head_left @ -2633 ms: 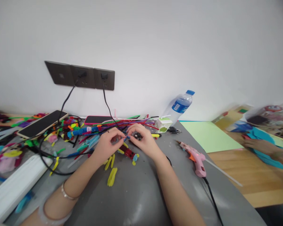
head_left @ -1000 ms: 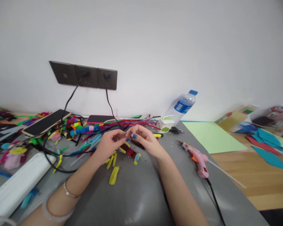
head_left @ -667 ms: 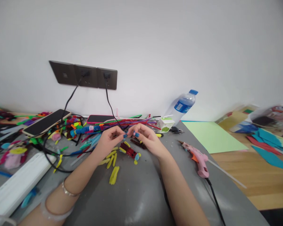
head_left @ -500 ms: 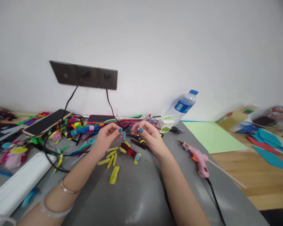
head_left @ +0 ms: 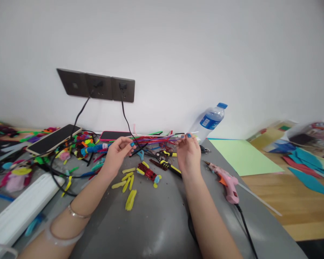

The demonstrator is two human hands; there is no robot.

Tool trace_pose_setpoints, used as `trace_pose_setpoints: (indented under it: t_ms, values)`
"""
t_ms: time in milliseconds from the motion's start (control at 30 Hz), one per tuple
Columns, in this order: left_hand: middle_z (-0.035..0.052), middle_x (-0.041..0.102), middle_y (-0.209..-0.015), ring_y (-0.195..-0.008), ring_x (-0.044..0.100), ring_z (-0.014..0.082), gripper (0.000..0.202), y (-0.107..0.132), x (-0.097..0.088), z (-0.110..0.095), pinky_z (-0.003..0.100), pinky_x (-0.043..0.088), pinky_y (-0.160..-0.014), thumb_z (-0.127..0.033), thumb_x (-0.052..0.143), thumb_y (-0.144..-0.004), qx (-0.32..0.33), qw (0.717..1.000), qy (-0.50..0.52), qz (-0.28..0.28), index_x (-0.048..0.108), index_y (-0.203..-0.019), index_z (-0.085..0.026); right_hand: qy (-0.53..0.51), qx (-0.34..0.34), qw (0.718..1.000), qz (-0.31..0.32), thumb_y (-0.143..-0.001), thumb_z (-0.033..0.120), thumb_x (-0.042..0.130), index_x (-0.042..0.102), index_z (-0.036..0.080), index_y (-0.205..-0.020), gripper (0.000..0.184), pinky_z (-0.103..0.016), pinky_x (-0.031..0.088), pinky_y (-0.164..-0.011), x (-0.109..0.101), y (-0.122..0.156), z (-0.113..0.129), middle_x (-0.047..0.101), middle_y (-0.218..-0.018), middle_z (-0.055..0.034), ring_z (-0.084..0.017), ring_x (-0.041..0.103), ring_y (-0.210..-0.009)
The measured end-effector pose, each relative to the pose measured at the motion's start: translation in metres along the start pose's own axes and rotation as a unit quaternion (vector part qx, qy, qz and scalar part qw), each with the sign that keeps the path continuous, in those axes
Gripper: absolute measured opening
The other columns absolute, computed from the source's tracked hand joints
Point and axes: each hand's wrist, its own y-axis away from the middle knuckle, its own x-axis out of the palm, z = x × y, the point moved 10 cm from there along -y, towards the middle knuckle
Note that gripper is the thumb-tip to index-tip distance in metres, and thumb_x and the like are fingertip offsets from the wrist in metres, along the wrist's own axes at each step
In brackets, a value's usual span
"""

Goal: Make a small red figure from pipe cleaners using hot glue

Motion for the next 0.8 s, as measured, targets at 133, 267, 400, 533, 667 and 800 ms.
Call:
trace_pose_setpoints:
  t_ms: [133,267,400,533,667,800]
  values:
    - [0.0017,0.068,-0.072,-0.076,0.07,0.0186,0.026,-0.003,0.0,0.001,0.023,0.047,-0.058,-0.039,0.065,-0.078,0.029,0.994,-0.1,0.026,0.058,-0.094,-0.019,0.011,-0.035,0.999,0.008,-0.069,0.033,0.08,0.055,0.02,-0.078,0.029,-0.018,0.046,-0.059,0.003,0.001,0.01,0.053,-0.069,0.0077,-0.005,0.052,-0.058]
    - [0.007,0.075,-0.088,-0.088,0.071,0.0225,0.022,-0.005,0.0,-0.002,0.029,0.051,-0.068,-0.027,0.054,-0.082,0.074,0.964,-0.25,0.046,0.058,-0.102,-0.019,0.028,-0.045,0.997,0.048,-0.072,0.034,0.077,0.054,0.021,-0.079,0.027,-0.018,0.044,-0.059,0.016,0.007,0.012,0.051,-0.068,0.0074,-0.006,0.051,-0.059]
    - [0.0072,0.075,-0.095,-0.089,0.07,0.0227,0.024,-0.006,-0.003,-0.005,0.029,0.049,-0.067,-0.024,0.052,-0.081,0.097,0.926,-0.362,0.047,0.061,-0.103,-0.019,0.041,-0.045,0.996,0.067,-0.072,0.033,0.076,0.054,0.021,-0.078,0.026,-0.019,0.043,-0.058,0.023,0.01,0.011,0.05,-0.067,0.0069,-0.007,0.049,-0.059]
    - [0.0043,0.071,-0.08,-0.073,0.065,0.0204,0.017,-0.008,-0.01,-0.013,0.03,0.045,-0.065,-0.028,0.051,-0.083,0.124,0.885,-0.449,0.02,0.065,-0.087,-0.019,0.067,-0.054,0.994,0.074,-0.075,0.035,0.073,0.051,0.022,-0.078,0.026,-0.021,0.042,-0.057,0.024,0.01,0.011,0.047,-0.067,0.0067,-0.008,0.047,-0.058]
    - [0.005,0.067,-0.077,-0.069,0.06,0.0188,0.024,-0.008,-0.011,-0.019,0.029,0.042,-0.062,-0.032,0.047,-0.087,0.154,0.881,-0.448,0.007,0.063,-0.077,-0.018,0.131,-0.076,0.983,0.1,-0.08,0.038,0.069,0.053,0.022,-0.081,0.023,-0.022,0.041,-0.055,0.028,0.014,0.011,0.05,-0.068,0.0054,-0.009,0.047,-0.057]
    - [0.005,0.066,-0.082,-0.072,0.059,0.0175,0.021,-0.004,0.0,-0.018,0.027,0.042,-0.061,-0.032,0.049,-0.086,0.148,0.912,-0.381,0.028,0.063,-0.08,-0.018,0.284,-0.147,0.925,0.207,-0.086,0.031,0.064,0.059,0.021,-0.082,0.012,-0.025,0.043,-0.061,0.057,0.035,0.014,0.057,-0.078,0.0006,-0.013,0.053,-0.068]
